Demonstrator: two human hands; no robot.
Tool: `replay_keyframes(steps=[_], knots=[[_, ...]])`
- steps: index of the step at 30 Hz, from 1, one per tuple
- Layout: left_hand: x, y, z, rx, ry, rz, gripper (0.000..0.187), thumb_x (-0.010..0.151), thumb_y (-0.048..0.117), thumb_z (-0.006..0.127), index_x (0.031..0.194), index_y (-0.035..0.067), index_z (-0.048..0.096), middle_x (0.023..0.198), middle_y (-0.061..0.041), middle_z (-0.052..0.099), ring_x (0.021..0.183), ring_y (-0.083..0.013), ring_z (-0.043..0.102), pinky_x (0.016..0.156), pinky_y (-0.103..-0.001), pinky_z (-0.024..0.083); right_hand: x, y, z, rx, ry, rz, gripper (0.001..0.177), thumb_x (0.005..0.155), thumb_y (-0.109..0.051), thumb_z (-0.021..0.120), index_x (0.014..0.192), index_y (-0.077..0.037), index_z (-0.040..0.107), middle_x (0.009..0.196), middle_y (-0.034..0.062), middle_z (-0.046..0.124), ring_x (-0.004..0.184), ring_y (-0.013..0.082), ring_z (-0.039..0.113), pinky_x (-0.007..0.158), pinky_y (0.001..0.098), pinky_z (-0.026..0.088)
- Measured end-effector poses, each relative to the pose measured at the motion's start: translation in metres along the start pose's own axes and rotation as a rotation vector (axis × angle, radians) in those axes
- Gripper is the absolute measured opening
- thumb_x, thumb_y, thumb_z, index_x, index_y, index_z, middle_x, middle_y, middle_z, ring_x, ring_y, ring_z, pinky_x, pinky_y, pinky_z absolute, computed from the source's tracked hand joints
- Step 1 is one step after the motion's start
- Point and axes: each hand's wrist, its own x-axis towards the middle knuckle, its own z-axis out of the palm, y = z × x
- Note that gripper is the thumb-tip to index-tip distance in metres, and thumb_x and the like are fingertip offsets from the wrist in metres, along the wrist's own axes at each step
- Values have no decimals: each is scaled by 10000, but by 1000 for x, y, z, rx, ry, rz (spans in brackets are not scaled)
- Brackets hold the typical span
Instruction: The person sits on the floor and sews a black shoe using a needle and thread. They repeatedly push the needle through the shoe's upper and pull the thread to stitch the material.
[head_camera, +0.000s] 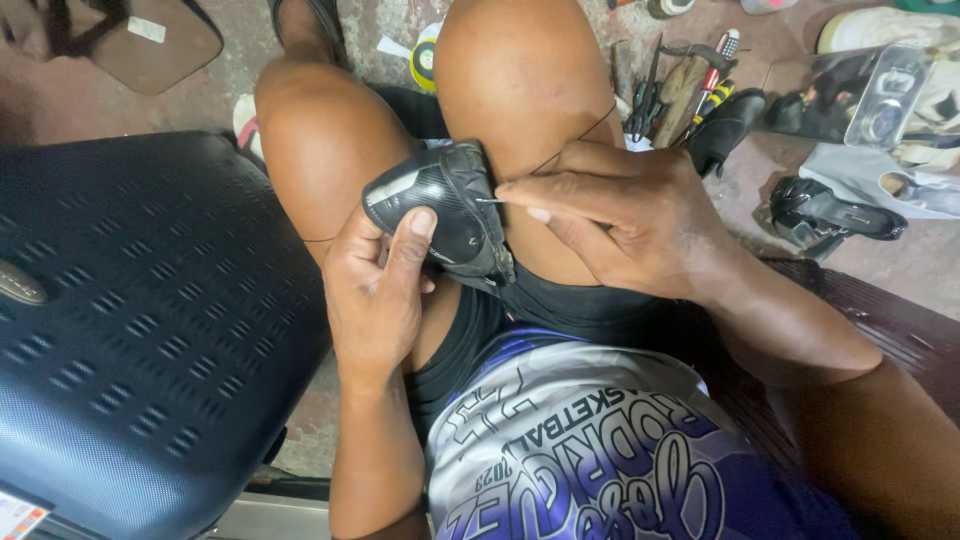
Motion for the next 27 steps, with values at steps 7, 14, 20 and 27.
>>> replay_keyframes(steps=[7,14,20,27], knots=[[-2,-3,-2,-40,-17,23,236,1031,239,655,1161,47,701,887,52,698,695,7,549,557,-167,434,6,-4,1,-4,-8,-20,306,954,-16,733,1235,-138,731,1052,45,747,849,172,729,688,305,581],[-6,-8,-6,-40,-28,32,206,1039,217,667,1137,41,708,819,51,657,665,5,522,550,-177,438,2,-9,4,-52,-67,120,304,924,-28,759,1203,-149,750,946,31,744,749,172,704,624,324,559],[-4,-7,-8,-2,-53,50,205,1015,210,676,1113,34,713,768,41,667,607,-4,523,519,-190,432,17,-29,-5,-245,-91,-27,296,935,-35,723,1206,-154,731,997,27,720,780,197,709,654,333,558],[3,1,-12,124,-93,50,209,985,234,700,1048,39,743,643,25,610,534,-30,518,483,-224,461,38,-56,-28,-601,-359,-111,386,819,-58,705,1203,-94,724,891,13,660,599,192,654,463,354,465]])
